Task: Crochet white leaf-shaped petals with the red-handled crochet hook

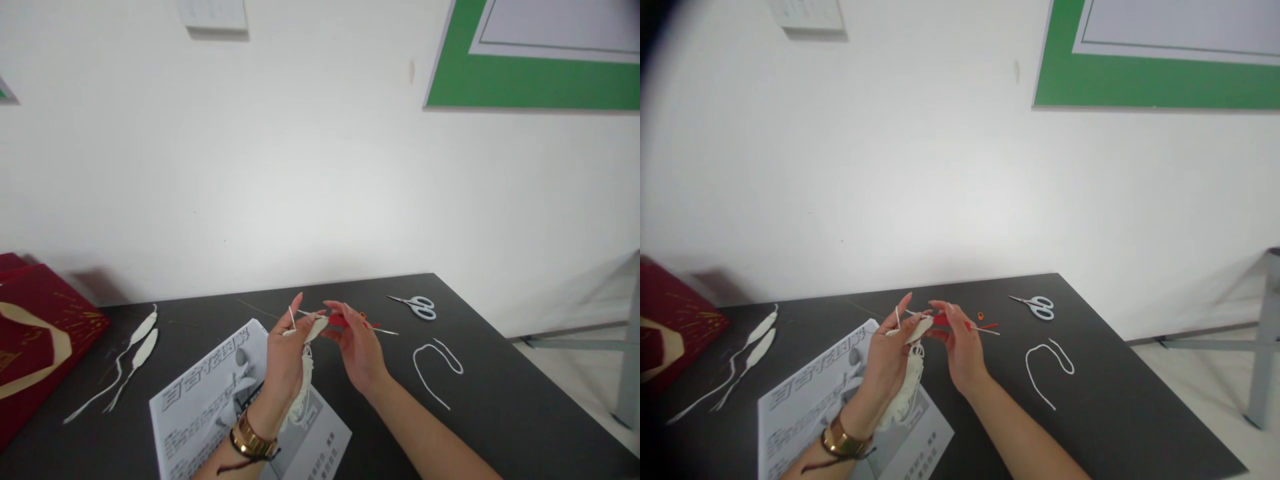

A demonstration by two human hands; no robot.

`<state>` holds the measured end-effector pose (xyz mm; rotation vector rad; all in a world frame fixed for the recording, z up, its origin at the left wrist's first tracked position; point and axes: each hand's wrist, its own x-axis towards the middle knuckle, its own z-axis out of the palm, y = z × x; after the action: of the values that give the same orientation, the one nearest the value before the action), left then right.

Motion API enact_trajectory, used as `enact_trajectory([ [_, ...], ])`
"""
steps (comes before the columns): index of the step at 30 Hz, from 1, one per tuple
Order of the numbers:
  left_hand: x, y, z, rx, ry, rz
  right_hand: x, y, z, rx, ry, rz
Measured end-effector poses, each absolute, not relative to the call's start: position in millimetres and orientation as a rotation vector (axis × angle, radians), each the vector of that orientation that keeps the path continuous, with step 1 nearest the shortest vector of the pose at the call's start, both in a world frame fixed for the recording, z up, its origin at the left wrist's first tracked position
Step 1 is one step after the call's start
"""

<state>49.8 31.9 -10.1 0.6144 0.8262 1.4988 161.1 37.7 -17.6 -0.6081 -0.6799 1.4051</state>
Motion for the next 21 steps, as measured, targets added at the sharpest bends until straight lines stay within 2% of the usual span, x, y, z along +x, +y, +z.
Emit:
enact_trajectory([
  [10, 46.2, 22.3, -7.9, 0.819, 0.927, 1.429, 185.8, 36.3, -23.5, -0.695, -0.741, 1.43],
  [21, 49.0, 19.2, -8.1, 0.752, 0.864, 1.484, 178.9, 27.4, -24.4, -0.642, -0.659, 1.501],
])
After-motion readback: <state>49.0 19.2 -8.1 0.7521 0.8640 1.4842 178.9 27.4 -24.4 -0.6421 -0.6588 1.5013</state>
